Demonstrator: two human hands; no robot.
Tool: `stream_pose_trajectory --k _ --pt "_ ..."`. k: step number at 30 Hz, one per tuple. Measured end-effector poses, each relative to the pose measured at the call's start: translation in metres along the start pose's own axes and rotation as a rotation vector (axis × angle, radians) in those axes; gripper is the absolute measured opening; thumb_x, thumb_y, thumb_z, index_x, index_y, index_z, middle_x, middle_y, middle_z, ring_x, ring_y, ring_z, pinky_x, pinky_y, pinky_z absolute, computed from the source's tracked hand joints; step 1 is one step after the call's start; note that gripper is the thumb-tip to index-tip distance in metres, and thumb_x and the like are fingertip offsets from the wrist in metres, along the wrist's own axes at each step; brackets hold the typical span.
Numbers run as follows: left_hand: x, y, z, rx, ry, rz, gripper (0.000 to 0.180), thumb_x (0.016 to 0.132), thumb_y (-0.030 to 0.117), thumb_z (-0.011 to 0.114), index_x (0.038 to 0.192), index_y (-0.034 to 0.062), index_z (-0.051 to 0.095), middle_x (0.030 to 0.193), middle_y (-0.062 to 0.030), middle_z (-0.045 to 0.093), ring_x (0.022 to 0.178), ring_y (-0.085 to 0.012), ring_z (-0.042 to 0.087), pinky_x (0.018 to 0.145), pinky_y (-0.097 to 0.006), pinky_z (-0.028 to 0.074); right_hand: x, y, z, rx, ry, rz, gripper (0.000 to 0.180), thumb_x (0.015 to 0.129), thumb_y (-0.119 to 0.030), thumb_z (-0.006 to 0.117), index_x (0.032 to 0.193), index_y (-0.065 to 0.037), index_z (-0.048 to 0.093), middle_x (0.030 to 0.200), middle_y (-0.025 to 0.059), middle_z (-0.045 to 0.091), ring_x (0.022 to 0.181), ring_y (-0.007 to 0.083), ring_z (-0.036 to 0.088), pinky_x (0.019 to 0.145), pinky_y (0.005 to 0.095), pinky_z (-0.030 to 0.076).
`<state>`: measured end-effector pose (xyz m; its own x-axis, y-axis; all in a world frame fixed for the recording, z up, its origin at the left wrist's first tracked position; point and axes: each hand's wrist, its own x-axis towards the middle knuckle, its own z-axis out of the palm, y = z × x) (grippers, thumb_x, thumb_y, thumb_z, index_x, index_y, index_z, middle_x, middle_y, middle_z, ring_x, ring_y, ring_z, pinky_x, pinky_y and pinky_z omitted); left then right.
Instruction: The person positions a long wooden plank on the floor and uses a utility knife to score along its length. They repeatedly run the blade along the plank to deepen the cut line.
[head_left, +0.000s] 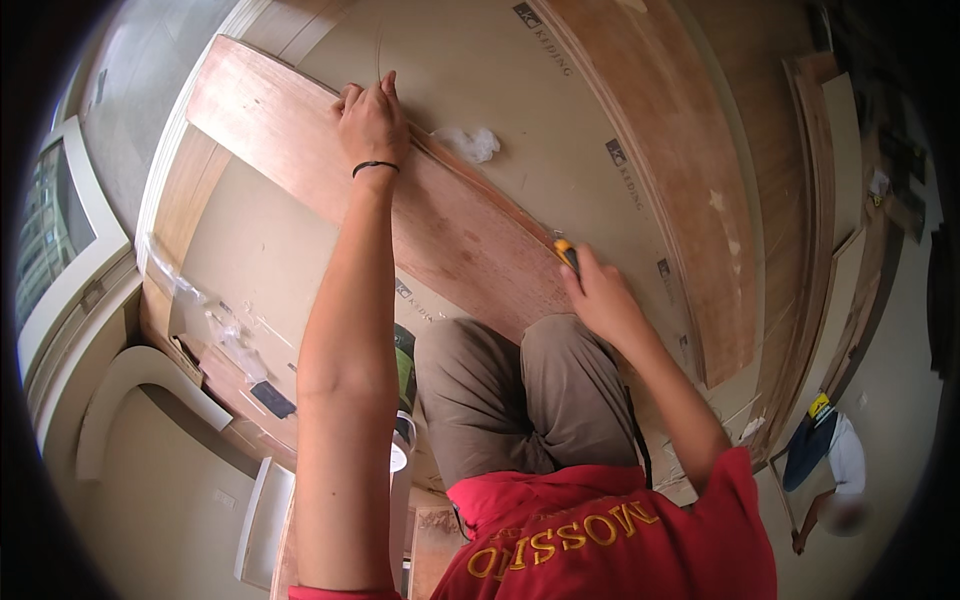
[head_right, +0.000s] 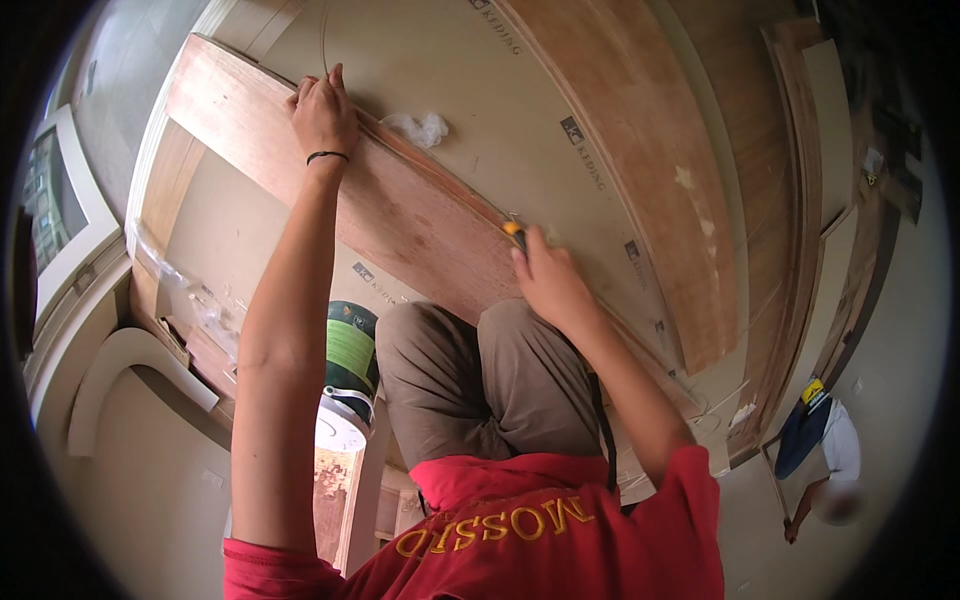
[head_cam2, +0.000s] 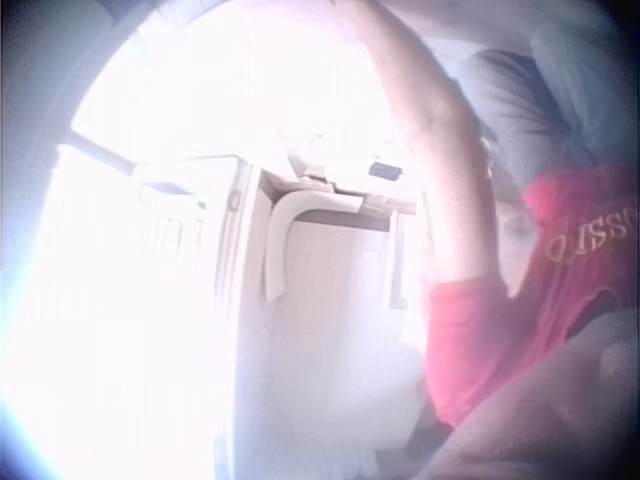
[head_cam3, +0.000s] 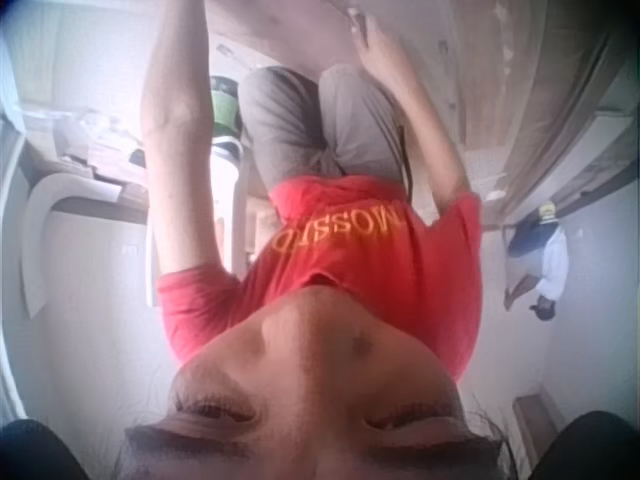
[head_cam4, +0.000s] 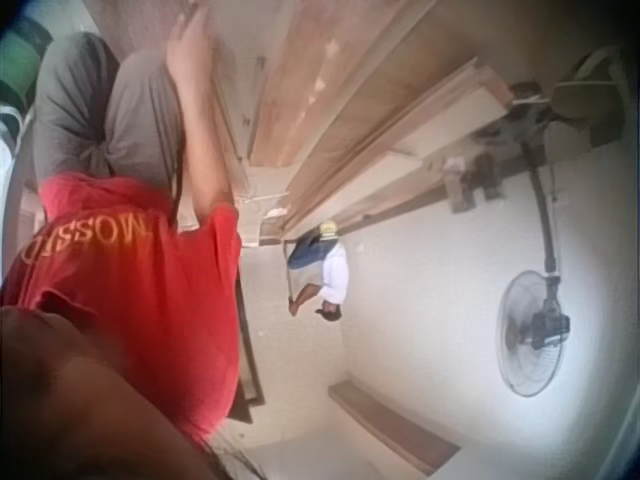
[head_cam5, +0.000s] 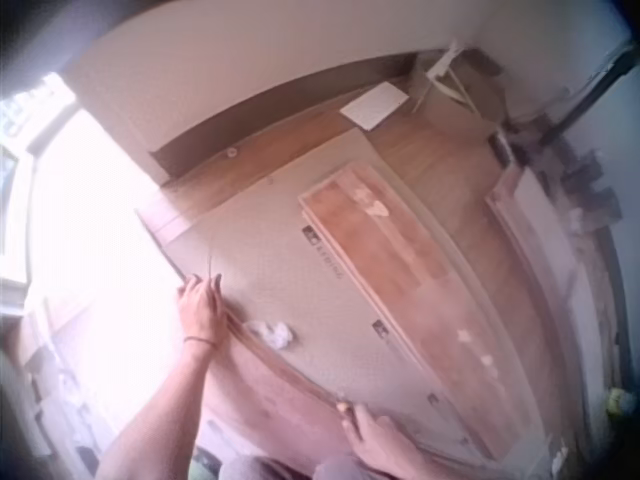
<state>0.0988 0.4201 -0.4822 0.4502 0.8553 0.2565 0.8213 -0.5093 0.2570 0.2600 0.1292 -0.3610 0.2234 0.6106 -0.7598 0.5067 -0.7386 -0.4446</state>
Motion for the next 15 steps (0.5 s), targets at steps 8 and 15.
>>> stream_pose_trajectory --k 8,15 --pt "-0.001 -0.011 0.006 -0.002 -0.032 -0.011 0.037 0.101 0.03 0.047 0.08 0.0076 0.068 0.078 -0.012 0.067 0.09 -0.0304 0.06 0.087 -0.042 0.041 -0.1 0.084 0.049 0.174 0.493 0.071 0.031 0.096 -0.021 0.056 0.116 0.001 0.045 0.077 0.0302 0.061 0.076 0.049 0.062 0.06 0.0528 0.046" --pt "0.031 0.072 -0.023 -0.206 0.023 -0.359 0.047 0.102 0.038 0.043 0.084 0.0056 0.071 0.075 -0.0203 0.067 0.073 -0.0405 0.063 0.074 -0.051 0.047 -0.21 0.152 0.058 0.261 0.423 0.445 0.027 0.096 -0.021 0.055 0.111 -0.002 0.045 0.079 0.0283 0.06 0.08 0.0496 0.062 0.064 0.0532 0.045"
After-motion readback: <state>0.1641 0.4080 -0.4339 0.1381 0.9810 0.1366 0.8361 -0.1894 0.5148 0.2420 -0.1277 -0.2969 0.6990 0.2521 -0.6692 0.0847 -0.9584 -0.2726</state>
